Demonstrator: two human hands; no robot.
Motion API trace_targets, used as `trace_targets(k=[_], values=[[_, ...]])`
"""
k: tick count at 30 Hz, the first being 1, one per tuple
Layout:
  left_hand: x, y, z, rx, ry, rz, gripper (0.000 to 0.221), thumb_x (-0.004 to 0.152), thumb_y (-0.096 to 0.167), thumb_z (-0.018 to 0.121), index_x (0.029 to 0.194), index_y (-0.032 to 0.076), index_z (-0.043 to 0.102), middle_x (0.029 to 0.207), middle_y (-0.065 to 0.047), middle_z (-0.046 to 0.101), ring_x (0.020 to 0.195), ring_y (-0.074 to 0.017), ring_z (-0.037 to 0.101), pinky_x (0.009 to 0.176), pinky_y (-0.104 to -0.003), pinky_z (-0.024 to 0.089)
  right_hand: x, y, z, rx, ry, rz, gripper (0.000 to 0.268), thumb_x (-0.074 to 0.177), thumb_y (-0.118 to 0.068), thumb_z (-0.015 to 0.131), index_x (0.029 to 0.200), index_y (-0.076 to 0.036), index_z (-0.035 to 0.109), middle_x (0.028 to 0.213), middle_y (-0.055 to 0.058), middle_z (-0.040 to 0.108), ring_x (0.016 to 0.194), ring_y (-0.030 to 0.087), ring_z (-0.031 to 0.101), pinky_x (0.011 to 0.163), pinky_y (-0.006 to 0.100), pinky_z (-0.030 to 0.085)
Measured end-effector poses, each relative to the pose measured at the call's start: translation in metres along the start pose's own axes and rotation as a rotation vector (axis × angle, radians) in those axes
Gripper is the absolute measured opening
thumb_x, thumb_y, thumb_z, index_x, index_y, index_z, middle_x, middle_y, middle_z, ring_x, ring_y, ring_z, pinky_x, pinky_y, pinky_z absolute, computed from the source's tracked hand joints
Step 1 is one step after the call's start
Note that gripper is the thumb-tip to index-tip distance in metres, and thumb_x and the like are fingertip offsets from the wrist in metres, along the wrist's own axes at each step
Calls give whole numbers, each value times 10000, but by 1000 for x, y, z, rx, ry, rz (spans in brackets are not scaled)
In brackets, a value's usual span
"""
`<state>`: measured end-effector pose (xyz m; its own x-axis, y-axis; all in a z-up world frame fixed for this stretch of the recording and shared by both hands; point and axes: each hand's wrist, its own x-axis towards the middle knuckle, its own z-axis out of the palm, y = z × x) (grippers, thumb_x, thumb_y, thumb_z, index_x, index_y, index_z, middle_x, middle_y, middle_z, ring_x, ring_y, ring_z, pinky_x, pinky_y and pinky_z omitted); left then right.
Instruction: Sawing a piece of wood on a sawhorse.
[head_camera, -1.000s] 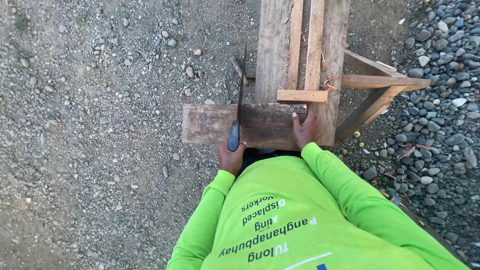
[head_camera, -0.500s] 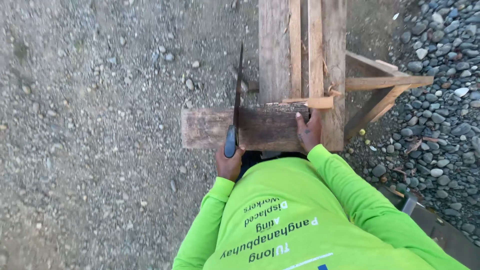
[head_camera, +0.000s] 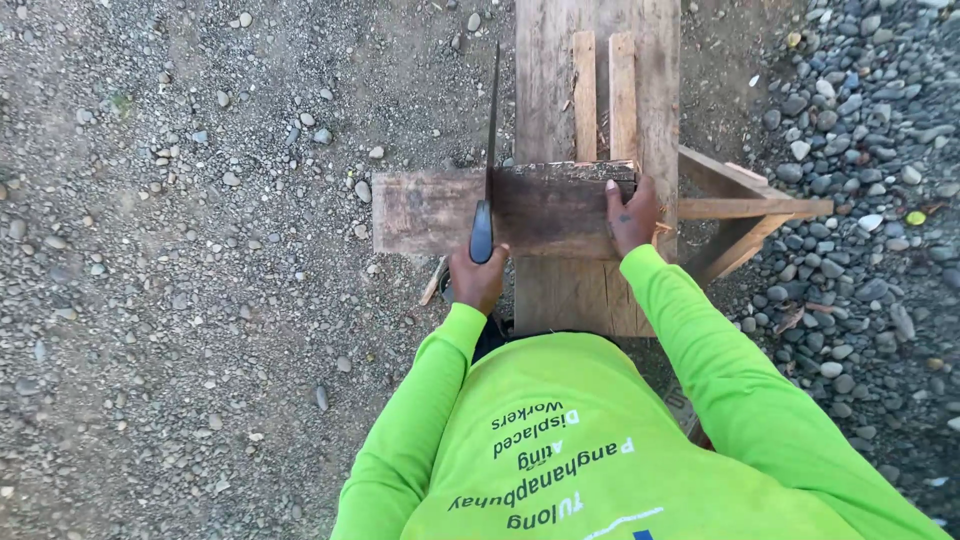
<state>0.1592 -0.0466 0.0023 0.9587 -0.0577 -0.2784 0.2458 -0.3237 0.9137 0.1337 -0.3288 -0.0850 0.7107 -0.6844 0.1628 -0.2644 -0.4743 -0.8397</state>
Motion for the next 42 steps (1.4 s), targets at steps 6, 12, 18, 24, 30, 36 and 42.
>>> trace_targets(k=[6,12,18,24,30,36,42], values=[[29,21,9,63,50,-52,328,783,272,807,756,2,622,597,-59,621,550,-152,585,594,-371,486,27,30,29,-369,30,-141,443,990,-326,727,1189,37,571,1153,277,603,1092,476,554,957,571,422],[50,14,-2,22,37,-197,250,794,235,788,733,33,654,582,-16,603,556,-128,558,572,-353,468,40,33,59,-450,-72,-141,541,964,-385,733,1284,17,563,1187,258,581,1131,461,511,998,564,393],[67,0,-19,-192,38,-91,255,833,107,775,718,23,564,598,25,547,510,-92,486,471,-331,386,29,-6,86,-468,-111,-74,544,1006,-411,698,1290,22,531,1307,258,502,1234,455,460,1055,571,375],[79,22,-41,-165,40,-180,198,820,146,771,767,29,620,600,13,571,521,-109,515,493,-341,417,27,-40,107,-515,-148,-62,654,977,-460,661,1366,37,493,1442,252,437,1339,470,391,1109,593,290],[86,-3,-34,0,87,-71,218,804,157,795,777,1,645,630,-22,621,579,-102,546,550,-338,465,18,-63,100,-623,-207,-234,677,1019,-405,581,1529,3,406,1551,247,371,1439,459,316,1194,604,211],[95,26,-36,51,33,-133,191,797,182,782,783,25,674,607,-25,638,548,-117,579,540,-348,476,26,-66,90,-737,-292,-368,533,1058,-332,530,1560,-186,424,1599,231,367,1508,422,290,1219,578,193],[100,3,-36,13,1,-97,248,809,191,798,777,13,628,623,-8,598,569,-99,529,542,-345,462,37,-29,118,-549,-387,-386,562,1058,-287,524,1508,39,438,1602,278,393,1539,436,324,1299,567,217]])
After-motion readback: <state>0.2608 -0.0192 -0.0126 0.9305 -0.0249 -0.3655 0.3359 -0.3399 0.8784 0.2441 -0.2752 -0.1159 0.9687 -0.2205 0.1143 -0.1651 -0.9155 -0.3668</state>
